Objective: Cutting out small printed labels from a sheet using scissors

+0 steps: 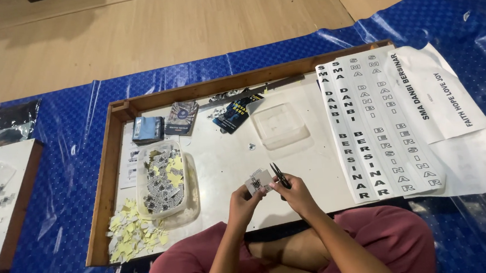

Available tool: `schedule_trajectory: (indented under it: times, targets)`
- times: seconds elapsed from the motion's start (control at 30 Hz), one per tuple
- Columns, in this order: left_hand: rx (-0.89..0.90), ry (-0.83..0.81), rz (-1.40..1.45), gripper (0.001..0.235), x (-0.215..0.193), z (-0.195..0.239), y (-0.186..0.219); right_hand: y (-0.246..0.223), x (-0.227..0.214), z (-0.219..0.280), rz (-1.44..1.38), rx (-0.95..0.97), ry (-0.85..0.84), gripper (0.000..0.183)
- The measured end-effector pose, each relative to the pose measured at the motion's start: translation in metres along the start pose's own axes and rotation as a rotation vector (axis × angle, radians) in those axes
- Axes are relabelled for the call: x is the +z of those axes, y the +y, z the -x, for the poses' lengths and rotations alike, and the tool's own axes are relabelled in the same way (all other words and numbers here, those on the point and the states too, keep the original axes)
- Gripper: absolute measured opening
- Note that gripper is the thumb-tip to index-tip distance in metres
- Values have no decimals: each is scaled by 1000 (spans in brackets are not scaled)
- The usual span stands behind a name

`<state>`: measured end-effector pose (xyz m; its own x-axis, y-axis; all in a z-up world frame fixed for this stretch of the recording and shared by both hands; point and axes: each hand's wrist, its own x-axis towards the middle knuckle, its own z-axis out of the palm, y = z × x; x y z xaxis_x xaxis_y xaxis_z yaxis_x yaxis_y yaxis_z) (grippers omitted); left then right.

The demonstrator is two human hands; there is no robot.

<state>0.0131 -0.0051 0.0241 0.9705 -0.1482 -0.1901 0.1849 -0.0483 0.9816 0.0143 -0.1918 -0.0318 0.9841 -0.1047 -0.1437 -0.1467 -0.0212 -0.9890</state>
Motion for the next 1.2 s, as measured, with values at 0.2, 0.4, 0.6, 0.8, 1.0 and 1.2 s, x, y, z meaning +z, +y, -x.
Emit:
schedule_trajectory:
  times: [0.2, 0.4, 0.6, 0.8, 1.0, 1.2]
  targets:
    - [-41, -5, -34, 32, 1, -8, -17, -10, 5, 5, -60, -19, -4, 32]
    - [-5, 149, 94, 30, 5, 5, 9, 12, 17, 9, -391, 26, -98, 55]
    - [26, 195, 190, 29, 7, -2, -19, 33, 26, 11, -236, 11, -202, 53]
    - [0, 203, 208, 24, 12, -7, -40, 2, 30, 25, -418, 73, -249, 51]
    - [-3, 203, 257, 24, 19, 7, -11, -8, 28, 31, -536, 158, -303, 45]
    - [-22, 188, 229, 25, 16, 0, -29, -12, 25, 32, -519, 145, -320, 42]
